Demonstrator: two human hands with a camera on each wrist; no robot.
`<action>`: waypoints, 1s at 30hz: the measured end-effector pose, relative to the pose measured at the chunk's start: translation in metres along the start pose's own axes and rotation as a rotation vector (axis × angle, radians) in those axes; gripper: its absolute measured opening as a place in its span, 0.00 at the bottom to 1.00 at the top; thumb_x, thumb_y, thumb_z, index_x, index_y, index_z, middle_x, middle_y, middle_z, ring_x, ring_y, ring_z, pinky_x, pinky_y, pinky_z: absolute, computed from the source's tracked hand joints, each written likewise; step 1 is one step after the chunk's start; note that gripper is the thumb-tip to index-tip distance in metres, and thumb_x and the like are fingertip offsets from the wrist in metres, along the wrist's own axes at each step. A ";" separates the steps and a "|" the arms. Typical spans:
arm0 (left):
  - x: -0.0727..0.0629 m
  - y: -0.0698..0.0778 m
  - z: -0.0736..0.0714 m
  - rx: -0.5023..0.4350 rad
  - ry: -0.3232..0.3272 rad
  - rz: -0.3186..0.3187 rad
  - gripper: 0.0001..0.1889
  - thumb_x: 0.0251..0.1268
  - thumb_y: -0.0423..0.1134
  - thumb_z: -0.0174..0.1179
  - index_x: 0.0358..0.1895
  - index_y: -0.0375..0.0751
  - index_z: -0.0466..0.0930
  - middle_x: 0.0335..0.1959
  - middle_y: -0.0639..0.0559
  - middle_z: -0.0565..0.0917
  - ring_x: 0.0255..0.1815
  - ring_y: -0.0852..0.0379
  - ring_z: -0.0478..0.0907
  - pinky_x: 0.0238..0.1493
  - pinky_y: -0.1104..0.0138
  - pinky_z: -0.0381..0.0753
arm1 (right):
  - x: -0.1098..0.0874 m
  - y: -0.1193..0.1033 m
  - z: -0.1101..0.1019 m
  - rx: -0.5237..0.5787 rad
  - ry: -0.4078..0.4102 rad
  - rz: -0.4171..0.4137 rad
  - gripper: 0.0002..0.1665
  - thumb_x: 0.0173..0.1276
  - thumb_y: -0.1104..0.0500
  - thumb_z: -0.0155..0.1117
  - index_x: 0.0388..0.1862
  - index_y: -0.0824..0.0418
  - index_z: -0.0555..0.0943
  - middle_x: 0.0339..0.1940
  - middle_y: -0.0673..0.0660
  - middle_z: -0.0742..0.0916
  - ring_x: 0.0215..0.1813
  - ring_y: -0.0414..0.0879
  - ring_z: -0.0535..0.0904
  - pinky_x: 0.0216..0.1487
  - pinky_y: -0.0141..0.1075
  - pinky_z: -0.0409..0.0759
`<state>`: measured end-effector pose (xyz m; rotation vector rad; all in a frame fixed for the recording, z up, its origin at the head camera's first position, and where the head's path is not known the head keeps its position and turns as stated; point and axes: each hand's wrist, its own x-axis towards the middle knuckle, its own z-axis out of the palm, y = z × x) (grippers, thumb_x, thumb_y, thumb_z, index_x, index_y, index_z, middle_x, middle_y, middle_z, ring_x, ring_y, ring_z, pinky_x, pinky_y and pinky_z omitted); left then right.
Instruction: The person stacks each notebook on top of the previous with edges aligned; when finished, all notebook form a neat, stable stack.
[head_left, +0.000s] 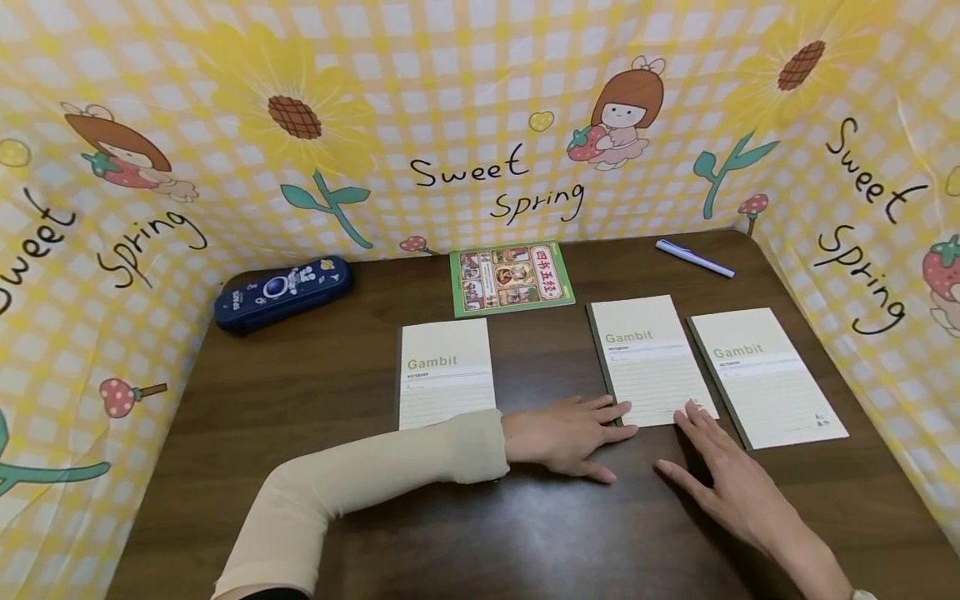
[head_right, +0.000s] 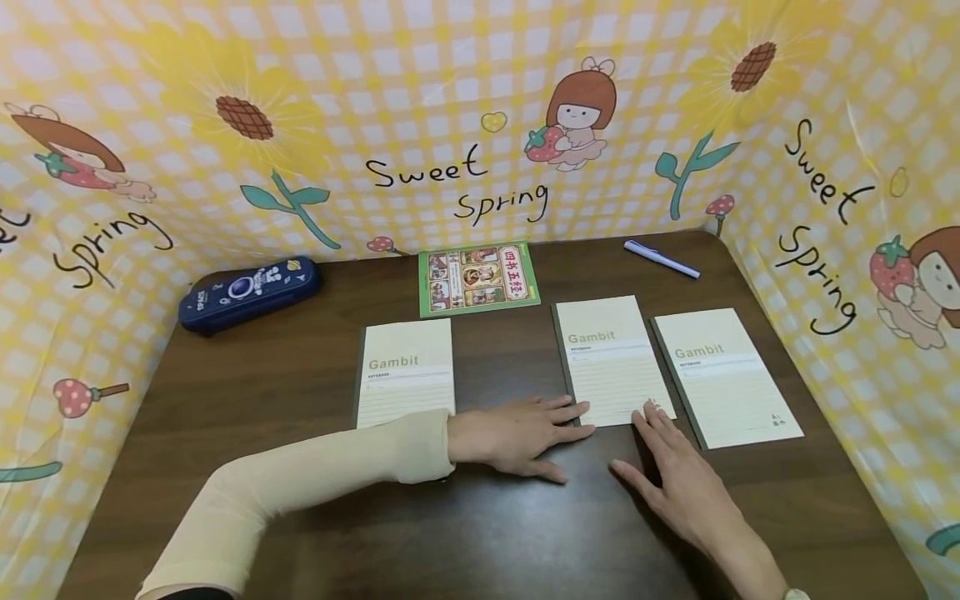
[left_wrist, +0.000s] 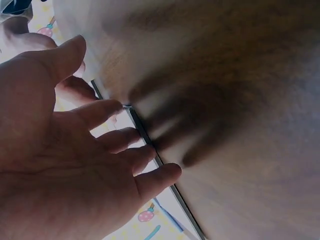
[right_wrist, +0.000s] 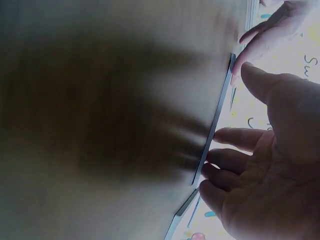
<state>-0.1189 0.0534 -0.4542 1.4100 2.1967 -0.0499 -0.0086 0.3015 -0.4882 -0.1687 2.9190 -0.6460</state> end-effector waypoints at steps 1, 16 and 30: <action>-0.002 -0.001 0.001 -0.003 0.002 -0.001 0.40 0.78 0.66 0.50 0.86 0.61 0.48 0.89 0.55 0.44 0.90 0.53 0.41 0.87 0.53 0.54 | -0.001 -0.002 0.001 -0.004 -0.001 -0.004 0.51 0.75 0.33 0.61 0.83 0.63 0.61 0.85 0.69 0.62 0.83 0.69 0.58 0.68 0.72 0.68; -0.038 -0.013 0.019 -0.033 0.053 0.035 0.37 0.79 0.60 0.55 0.84 0.52 0.57 0.87 0.47 0.51 0.88 0.50 0.50 0.86 0.56 0.58 | -0.017 -0.035 0.019 -0.015 0.041 -0.112 0.46 0.71 0.35 0.68 0.78 0.61 0.71 0.82 0.67 0.69 0.81 0.67 0.64 0.69 0.70 0.71; -0.029 -0.024 0.015 -0.412 0.348 -0.001 0.34 0.80 0.53 0.57 0.81 0.46 0.62 0.84 0.37 0.59 0.83 0.45 0.62 0.81 0.55 0.68 | -0.007 -0.033 0.005 0.079 0.228 -0.126 0.36 0.71 0.49 0.73 0.71 0.66 0.76 0.73 0.69 0.78 0.71 0.69 0.75 0.62 0.66 0.76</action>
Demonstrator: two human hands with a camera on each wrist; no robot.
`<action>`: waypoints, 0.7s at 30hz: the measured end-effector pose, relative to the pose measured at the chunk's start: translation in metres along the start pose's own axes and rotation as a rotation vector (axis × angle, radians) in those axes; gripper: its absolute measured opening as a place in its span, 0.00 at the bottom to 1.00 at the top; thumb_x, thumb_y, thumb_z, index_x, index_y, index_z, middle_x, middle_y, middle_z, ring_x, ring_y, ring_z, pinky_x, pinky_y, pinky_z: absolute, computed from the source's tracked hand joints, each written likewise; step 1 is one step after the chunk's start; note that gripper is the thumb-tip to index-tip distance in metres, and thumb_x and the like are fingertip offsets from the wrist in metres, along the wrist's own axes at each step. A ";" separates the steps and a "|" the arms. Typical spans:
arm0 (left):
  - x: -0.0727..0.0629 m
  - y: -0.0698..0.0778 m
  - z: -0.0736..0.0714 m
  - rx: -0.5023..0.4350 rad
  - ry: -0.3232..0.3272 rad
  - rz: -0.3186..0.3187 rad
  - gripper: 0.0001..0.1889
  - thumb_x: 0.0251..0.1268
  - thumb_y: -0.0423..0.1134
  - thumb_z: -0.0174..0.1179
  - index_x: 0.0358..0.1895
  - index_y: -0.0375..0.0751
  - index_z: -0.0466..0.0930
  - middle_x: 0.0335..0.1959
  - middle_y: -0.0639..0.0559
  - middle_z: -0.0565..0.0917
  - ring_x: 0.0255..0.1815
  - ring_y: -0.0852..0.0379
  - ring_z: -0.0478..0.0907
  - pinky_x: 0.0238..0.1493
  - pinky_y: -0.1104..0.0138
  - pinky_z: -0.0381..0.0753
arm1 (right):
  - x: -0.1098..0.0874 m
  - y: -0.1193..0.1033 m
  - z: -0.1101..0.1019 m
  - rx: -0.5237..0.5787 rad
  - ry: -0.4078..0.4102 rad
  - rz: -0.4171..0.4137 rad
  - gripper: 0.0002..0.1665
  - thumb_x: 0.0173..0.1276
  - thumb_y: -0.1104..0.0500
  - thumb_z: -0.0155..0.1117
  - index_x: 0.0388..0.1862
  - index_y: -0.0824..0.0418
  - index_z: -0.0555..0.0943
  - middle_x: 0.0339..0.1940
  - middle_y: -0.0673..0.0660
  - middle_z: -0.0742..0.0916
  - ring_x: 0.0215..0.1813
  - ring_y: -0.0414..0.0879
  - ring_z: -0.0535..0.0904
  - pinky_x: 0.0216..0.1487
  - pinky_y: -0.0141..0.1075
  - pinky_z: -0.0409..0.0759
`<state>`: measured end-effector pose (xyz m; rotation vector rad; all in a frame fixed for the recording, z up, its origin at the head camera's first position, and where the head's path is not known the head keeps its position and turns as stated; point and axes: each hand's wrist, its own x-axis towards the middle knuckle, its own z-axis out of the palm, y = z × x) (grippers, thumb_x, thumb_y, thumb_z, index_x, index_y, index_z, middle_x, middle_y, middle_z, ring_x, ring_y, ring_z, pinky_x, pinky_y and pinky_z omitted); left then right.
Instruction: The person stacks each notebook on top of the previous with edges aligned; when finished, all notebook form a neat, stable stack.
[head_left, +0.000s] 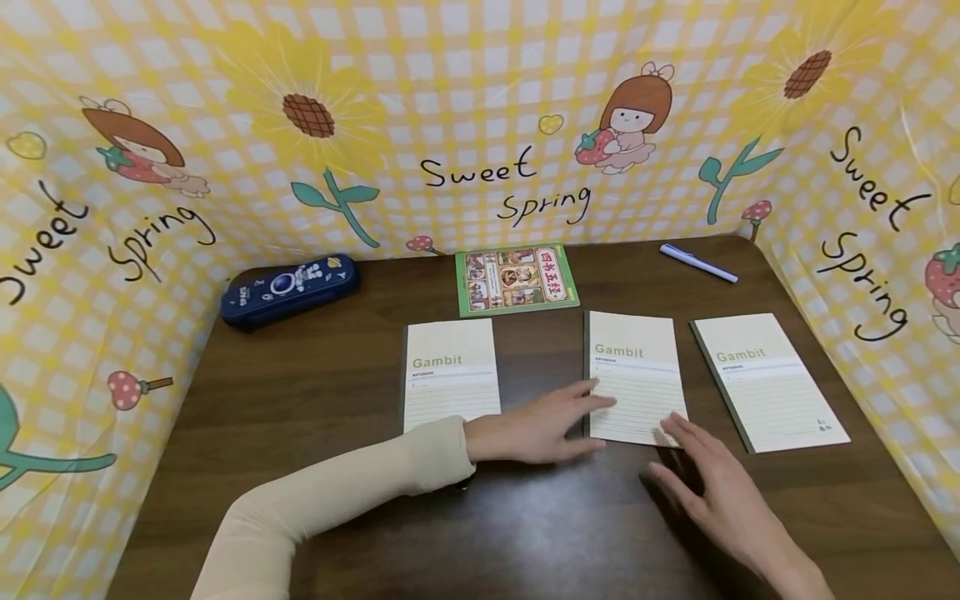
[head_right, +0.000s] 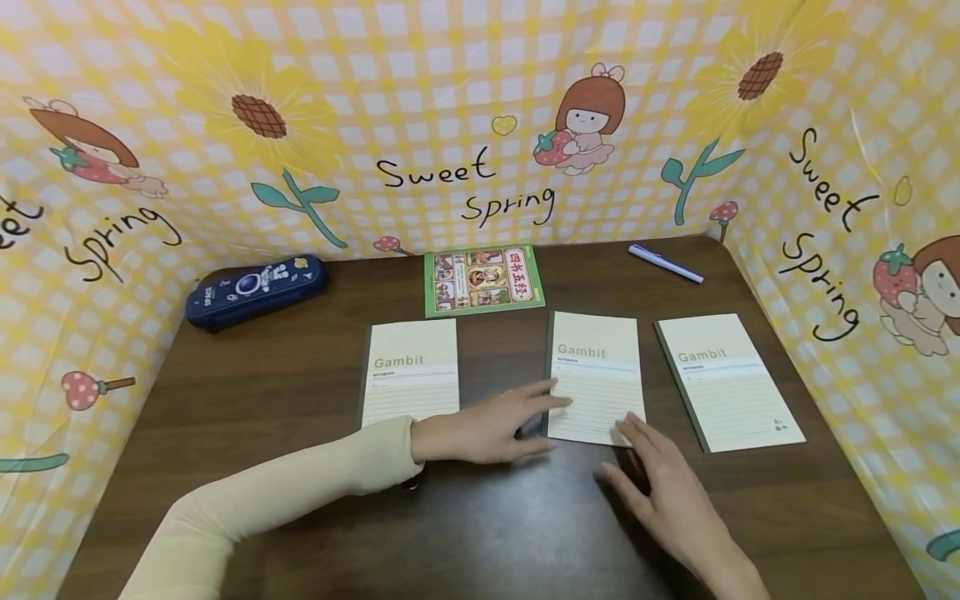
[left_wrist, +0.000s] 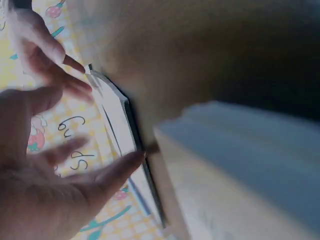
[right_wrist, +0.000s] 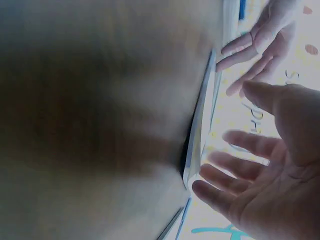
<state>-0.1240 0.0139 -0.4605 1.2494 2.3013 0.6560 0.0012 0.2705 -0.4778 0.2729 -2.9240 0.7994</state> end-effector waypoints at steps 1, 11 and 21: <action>0.002 0.000 0.000 -0.046 0.044 -0.029 0.34 0.79 0.52 0.58 0.81 0.45 0.62 0.83 0.38 0.61 0.82 0.46 0.64 0.80 0.56 0.69 | 0.003 0.001 -0.002 0.014 0.030 0.012 0.36 0.71 0.51 0.73 0.72 0.67 0.75 0.72 0.70 0.78 0.70 0.69 0.75 0.61 0.65 0.76; 0.011 0.002 0.003 -0.768 0.215 -0.387 0.36 0.76 0.47 0.63 0.80 0.41 0.61 0.77 0.34 0.70 0.59 0.42 0.87 0.49 0.60 0.89 | 0.017 0.017 -0.015 0.243 -0.052 0.354 0.47 0.79 0.44 0.62 0.82 0.70 0.57 0.75 0.76 0.74 0.67 0.71 0.79 0.56 0.48 0.87; 0.011 0.002 -0.004 -1.159 0.218 -0.504 0.39 0.73 0.40 0.65 0.81 0.34 0.57 0.77 0.34 0.69 0.70 0.36 0.77 0.62 0.50 0.86 | 0.028 0.022 -0.014 0.769 -0.113 0.593 0.49 0.84 0.53 0.55 0.86 0.69 0.39 0.81 0.76 0.63 0.51 0.15 0.75 0.50 0.18 0.80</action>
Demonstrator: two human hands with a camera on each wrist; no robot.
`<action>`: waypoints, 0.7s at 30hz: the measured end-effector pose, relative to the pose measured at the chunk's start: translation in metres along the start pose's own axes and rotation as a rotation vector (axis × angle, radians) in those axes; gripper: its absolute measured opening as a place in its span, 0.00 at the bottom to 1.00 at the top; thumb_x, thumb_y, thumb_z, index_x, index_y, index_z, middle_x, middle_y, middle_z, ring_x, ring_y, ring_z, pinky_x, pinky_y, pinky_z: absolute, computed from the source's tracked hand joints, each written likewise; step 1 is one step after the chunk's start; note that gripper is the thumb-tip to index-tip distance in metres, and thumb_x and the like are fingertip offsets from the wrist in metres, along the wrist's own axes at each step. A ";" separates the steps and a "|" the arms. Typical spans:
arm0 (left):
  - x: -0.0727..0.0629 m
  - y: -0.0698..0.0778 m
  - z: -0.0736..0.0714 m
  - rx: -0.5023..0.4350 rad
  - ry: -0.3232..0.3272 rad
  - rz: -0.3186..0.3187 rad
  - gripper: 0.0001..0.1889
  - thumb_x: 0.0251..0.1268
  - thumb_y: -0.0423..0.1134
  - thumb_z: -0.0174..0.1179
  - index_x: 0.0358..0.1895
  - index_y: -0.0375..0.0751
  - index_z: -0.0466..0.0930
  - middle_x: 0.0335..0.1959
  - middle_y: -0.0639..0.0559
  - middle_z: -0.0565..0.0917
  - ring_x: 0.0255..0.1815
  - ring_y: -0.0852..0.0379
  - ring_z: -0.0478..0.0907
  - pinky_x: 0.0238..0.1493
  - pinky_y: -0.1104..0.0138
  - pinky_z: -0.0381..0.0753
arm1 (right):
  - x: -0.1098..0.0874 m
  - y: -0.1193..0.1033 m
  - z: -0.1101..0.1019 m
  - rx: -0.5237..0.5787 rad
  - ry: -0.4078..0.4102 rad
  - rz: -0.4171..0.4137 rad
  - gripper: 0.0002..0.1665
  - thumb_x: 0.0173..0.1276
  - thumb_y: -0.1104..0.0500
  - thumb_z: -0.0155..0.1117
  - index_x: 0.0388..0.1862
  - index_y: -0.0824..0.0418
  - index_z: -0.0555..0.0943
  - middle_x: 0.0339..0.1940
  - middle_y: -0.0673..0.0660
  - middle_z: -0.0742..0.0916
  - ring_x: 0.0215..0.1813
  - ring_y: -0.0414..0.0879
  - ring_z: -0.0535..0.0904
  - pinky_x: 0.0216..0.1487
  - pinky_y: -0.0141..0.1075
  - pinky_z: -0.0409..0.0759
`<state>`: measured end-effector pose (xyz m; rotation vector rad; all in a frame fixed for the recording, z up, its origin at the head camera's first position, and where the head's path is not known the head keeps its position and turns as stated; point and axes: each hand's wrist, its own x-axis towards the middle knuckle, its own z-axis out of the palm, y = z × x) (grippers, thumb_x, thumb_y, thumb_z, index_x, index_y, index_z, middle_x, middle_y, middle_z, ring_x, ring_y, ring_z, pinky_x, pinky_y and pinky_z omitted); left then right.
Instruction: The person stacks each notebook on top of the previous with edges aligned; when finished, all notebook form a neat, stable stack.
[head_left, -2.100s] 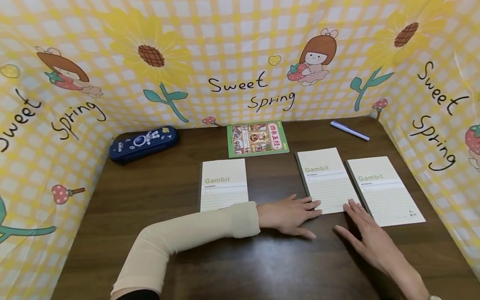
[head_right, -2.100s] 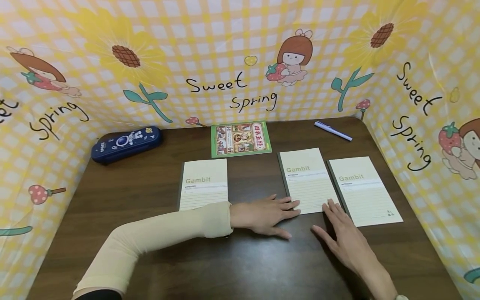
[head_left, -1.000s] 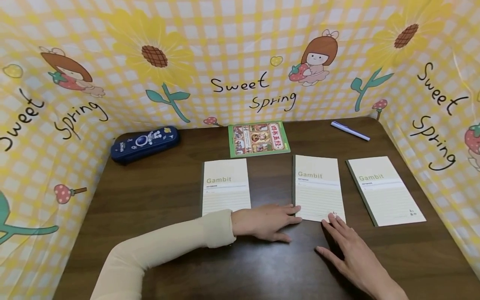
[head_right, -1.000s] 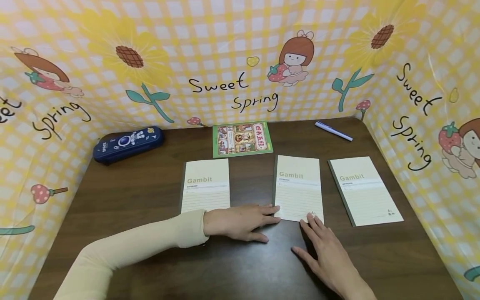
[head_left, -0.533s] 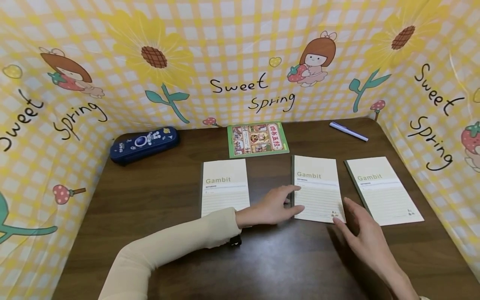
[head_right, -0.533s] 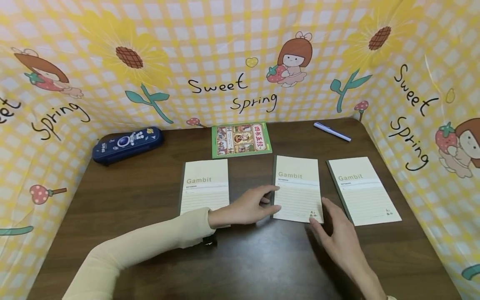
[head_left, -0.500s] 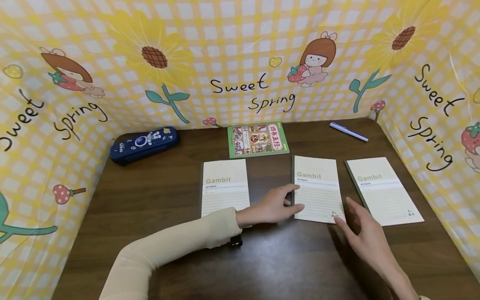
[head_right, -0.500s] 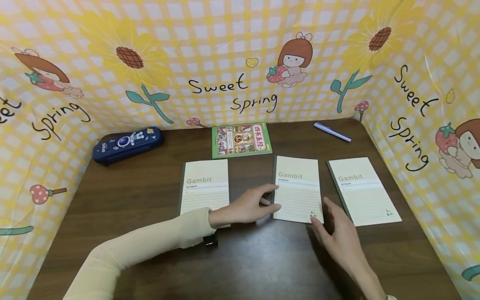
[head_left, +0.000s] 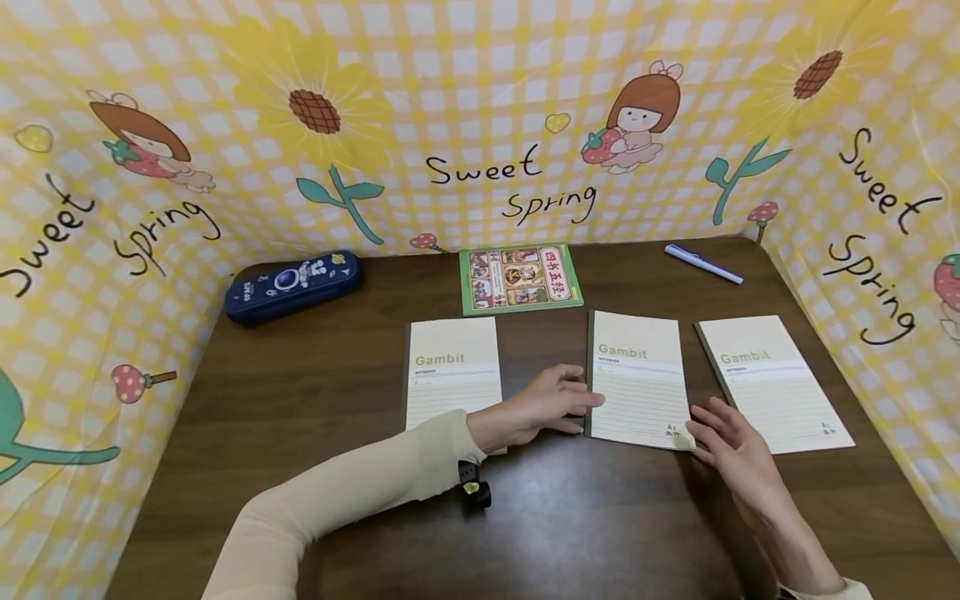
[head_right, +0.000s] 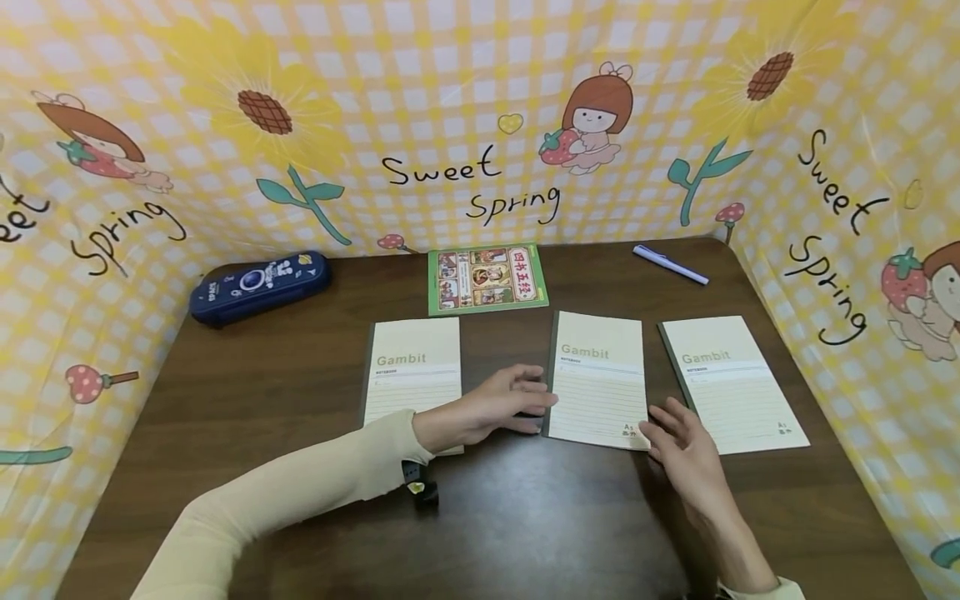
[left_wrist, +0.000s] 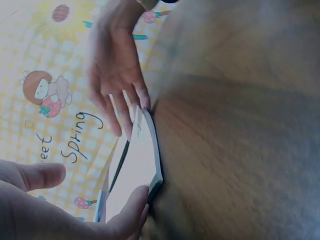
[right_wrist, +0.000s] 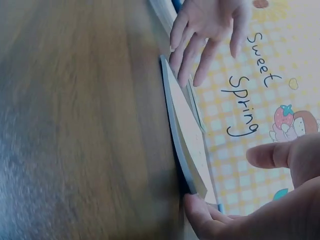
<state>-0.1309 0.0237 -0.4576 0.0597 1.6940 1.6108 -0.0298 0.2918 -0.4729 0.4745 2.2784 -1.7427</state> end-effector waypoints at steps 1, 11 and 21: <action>0.000 0.001 0.000 -0.013 0.003 -0.006 0.39 0.73 0.39 0.65 0.81 0.33 0.56 0.76 0.33 0.70 0.71 0.36 0.77 0.64 0.49 0.84 | 0.001 0.001 -0.001 0.026 0.001 -0.002 0.49 0.84 0.54 0.55 0.86 0.70 0.39 0.81 0.76 0.64 0.50 0.15 0.76 0.49 0.19 0.81; 0.001 0.003 -0.002 -0.073 0.007 -0.058 0.39 0.70 0.35 0.66 0.79 0.29 0.59 0.79 0.33 0.66 0.75 0.36 0.72 0.72 0.50 0.78 | 0.007 0.010 -0.008 -0.028 0.014 0.010 0.49 0.78 0.58 0.64 0.85 0.70 0.48 0.55 0.44 0.84 0.46 0.23 0.81 0.45 0.26 0.85; -0.002 -0.001 -0.005 -0.027 -0.005 -0.050 0.33 0.67 0.28 0.67 0.75 0.32 0.68 0.58 0.39 0.78 0.50 0.52 0.84 0.58 0.57 0.88 | 0.009 0.009 -0.014 0.078 -0.156 0.120 0.47 0.79 0.59 0.63 0.85 0.69 0.50 0.51 0.41 0.79 0.49 0.29 0.79 0.48 0.30 0.82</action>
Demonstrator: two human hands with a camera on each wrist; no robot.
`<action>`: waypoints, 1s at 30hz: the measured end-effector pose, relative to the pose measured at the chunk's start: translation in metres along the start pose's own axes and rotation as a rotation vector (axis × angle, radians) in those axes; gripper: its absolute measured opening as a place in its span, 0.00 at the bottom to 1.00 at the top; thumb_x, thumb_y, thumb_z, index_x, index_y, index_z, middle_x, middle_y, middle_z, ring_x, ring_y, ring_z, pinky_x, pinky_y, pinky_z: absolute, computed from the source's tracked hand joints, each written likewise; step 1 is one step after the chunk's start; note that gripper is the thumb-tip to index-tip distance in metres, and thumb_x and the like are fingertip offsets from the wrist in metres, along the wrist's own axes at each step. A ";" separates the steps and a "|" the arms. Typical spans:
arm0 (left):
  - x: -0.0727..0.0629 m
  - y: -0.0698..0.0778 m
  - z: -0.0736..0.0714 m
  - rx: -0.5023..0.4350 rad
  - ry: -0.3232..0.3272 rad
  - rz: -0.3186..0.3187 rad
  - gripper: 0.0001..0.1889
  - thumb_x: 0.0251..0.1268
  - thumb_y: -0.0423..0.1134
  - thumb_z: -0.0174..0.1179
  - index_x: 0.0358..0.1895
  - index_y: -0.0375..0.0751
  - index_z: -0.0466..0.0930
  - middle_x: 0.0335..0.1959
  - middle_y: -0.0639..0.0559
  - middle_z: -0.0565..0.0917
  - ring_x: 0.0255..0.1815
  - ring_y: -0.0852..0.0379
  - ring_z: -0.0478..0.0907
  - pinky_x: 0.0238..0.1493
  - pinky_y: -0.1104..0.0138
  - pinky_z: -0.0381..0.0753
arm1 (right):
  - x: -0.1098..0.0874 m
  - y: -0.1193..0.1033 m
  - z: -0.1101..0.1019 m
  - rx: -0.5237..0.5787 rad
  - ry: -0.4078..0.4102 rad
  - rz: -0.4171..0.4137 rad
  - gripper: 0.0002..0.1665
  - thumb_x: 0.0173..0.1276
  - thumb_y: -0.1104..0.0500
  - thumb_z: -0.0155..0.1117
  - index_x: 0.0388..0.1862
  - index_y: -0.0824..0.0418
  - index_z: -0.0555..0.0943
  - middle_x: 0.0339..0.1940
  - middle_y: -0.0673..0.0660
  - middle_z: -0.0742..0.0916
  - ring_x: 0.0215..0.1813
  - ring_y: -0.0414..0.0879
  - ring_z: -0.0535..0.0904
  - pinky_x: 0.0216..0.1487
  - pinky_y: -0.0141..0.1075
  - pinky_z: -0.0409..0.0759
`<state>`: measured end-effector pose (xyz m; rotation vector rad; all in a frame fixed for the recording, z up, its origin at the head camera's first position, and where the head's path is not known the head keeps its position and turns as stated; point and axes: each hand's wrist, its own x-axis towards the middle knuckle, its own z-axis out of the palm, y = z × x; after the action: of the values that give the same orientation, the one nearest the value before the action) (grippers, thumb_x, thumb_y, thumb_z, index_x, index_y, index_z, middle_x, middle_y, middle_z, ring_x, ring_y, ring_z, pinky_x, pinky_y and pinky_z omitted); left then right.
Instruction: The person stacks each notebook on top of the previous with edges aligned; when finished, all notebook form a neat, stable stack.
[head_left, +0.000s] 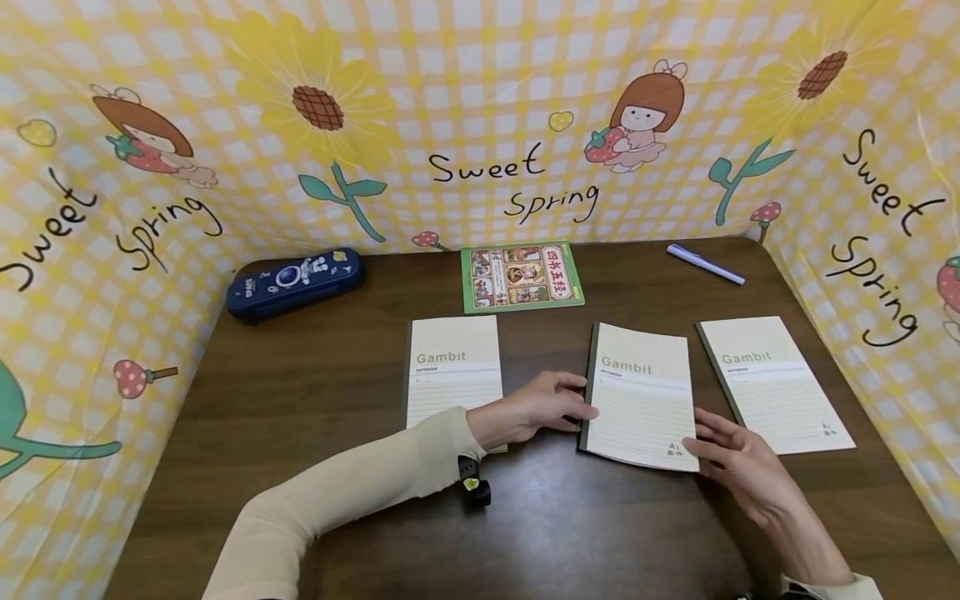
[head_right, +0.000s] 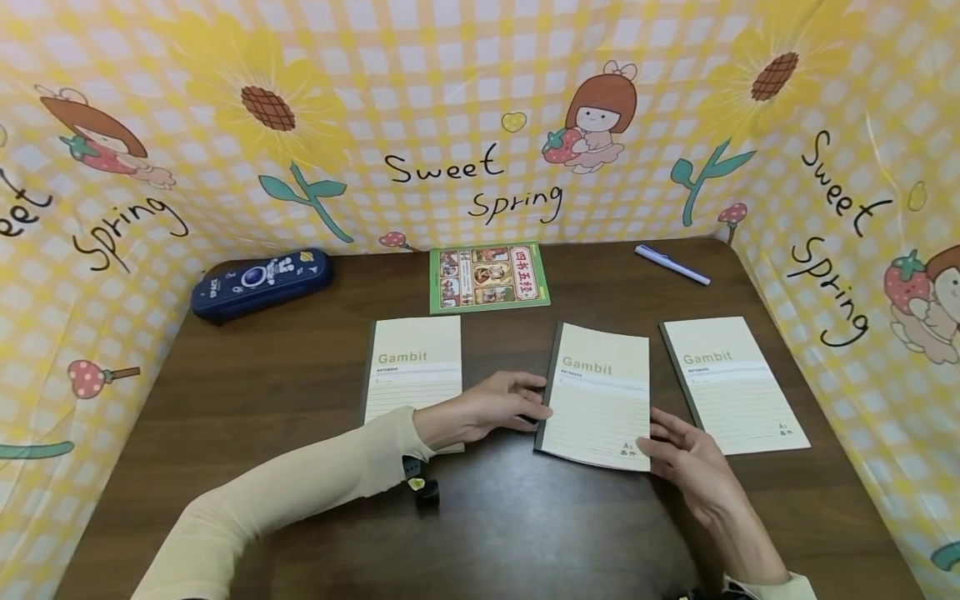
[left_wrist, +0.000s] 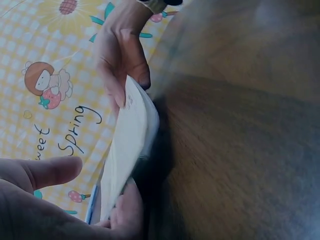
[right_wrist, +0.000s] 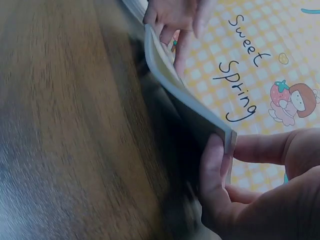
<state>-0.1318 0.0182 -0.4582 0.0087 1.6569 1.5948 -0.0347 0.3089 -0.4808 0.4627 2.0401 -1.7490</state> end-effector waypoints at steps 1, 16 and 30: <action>0.000 0.000 0.000 0.009 0.008 0.005 0.32 0.66 0.27 0.67 0.74 0.33 0.69 0.55 0.40 0.79 0.48 0.54 0.83 0.57 0.57 0.88 | 0.000 0.000 0.000 0.000 -0.013 -0.005 0.46 0.79 0.59 0.63 0.85 0.70 0.50 0.52 0.40 0.80 0.49 0.29 0.80 0.49 0.30 0.82; -0.022 -0.004 -0.022 0.021 0.079 0.141 0.36 0.60 0.18 0.65 0.73 0.38 0.70 0.58 0.37 0.78 0.43 0.54 0.81 0.39 0.68 0.88 | -0.003 -0.017 0.024 0.040 -0.072 -0.168 0.41 0.76 0.64 0.63 0.80 0.72 0.56 0.50 0.41 0.85 0.49 0.35 0.84 0.47 0.34 0.86; -0.073 -0.021 -0.062 0.168 0.190 0.284 0.37 0.60 0.22 0.67 0.74 0.40 0.68 0.57 0.35 0.76 0.47 0.51 0.83 0.44 0.66 0.84 | 0.015 -0.042 0.076 -0.232 -0.093 -0.334 0.35 0.67 0.66 0.73 0.70 0.71 0.70 0.53 0.68 0.82 0.42 0.40 0.82 0.39 0.36 0.89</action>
<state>-0.1061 -0.0756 -0.4450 0.1917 2.0062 1.7011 -0.0619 0.2268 -0.4628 -0.0326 2.3168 -1.6419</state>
